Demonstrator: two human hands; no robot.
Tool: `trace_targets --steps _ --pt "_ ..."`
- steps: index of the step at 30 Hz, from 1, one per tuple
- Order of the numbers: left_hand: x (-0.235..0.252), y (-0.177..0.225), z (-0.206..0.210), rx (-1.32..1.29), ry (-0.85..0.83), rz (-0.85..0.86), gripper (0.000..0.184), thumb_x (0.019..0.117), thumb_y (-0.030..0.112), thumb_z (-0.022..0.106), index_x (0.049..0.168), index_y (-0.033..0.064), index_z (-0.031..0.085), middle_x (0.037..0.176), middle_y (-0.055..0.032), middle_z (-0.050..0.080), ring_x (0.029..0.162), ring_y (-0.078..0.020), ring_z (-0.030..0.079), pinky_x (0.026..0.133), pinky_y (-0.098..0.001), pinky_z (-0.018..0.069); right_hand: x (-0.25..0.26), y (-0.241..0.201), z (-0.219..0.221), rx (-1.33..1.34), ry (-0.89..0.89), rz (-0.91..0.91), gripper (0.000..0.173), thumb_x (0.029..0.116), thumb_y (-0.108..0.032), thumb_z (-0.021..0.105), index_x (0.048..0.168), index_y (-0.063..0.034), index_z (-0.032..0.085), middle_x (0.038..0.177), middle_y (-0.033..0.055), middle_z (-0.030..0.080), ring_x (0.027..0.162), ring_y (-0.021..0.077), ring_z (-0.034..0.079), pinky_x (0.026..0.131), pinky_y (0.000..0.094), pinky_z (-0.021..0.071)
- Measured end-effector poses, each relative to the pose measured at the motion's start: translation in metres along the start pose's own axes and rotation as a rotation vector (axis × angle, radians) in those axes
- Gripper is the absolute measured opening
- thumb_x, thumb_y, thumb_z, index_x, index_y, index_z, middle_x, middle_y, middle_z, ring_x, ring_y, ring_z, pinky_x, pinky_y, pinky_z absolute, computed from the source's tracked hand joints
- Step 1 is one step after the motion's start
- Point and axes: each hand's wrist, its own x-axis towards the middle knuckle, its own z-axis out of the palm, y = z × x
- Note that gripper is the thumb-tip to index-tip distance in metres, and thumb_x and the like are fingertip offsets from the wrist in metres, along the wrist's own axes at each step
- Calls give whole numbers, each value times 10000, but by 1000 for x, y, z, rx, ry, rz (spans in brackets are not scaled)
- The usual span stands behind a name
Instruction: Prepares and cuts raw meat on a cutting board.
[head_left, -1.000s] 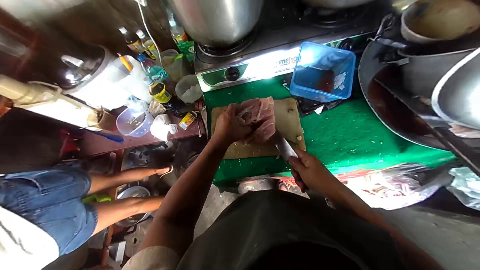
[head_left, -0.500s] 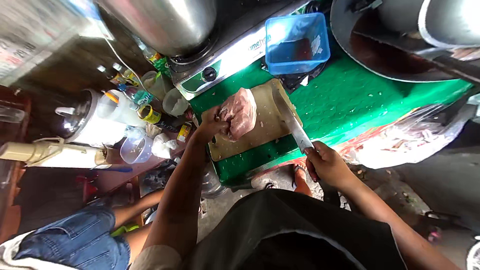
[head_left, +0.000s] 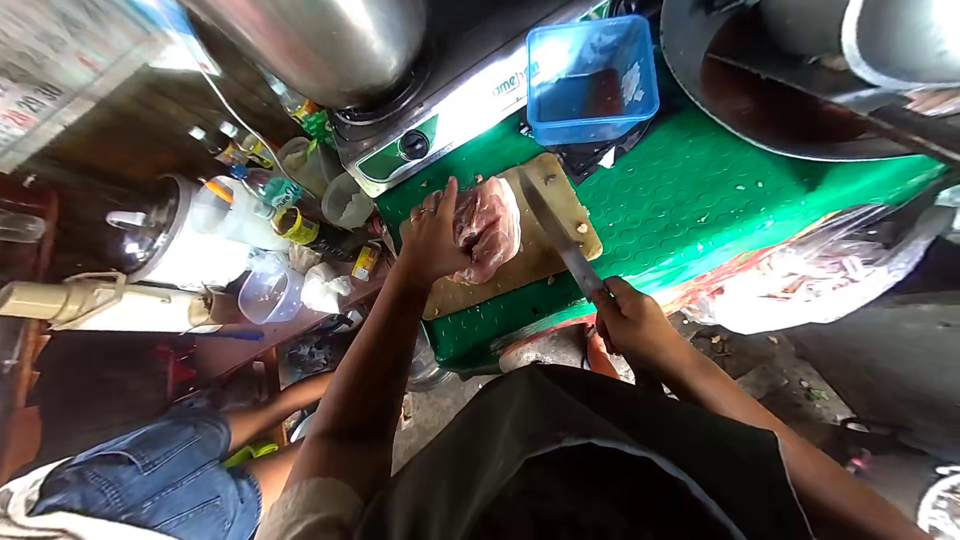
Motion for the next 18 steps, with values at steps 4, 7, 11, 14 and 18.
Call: trace_targets --steps 4,7,11,14,18 --pt "6 20 -5 5 -35 131 1247 637 226 910 1651 146 190 1587 -208 396 1447 -468 364 1104 -662 369 0 -12 11 -80 -68 3 340 1123 -265 398 1247 1 571 698 35 547 538 106 551 553 298 515" --pt "11 13 1 -95 -16 151 1006 713 238 872 1573 87 373 1525 -224 457 1386 -432 458 1098 -625 400 -2 -16 12 -110 -45 35 316 1125 -234 392 1238 4 565 710 42 542 547 110 555 558 295 514" --pt "8 9 14 -150 82 141 884 741 304 831 1508 79 454 1474 -219 496 1362 -424 473 1095 -590 423 -10 -15 12 -131 15 21 301 1122 -235 390 1199 -5 569 671 20 537 516 85 555 531 273 519" --pt "1 12 16 -190 130 123 839 746 281 815 1479 53 475 1453 -231 512 1333 -416 504 1091 -576 427 -18 -21 13 -161 34 55 300 1126 -242 392 1189 -9 570 675 17 549 517 84 566 537 267 529" --pt "-6 -8 19 -431 155 55 828 730 196 818 1462 47 461 1416 -236 537 1266 -378 566 1032 -568 480 -32 -24 20 -144 91 70 281 1117 -211 402 1210 -8 573 671 10 553 504 75 561 520 258 525"
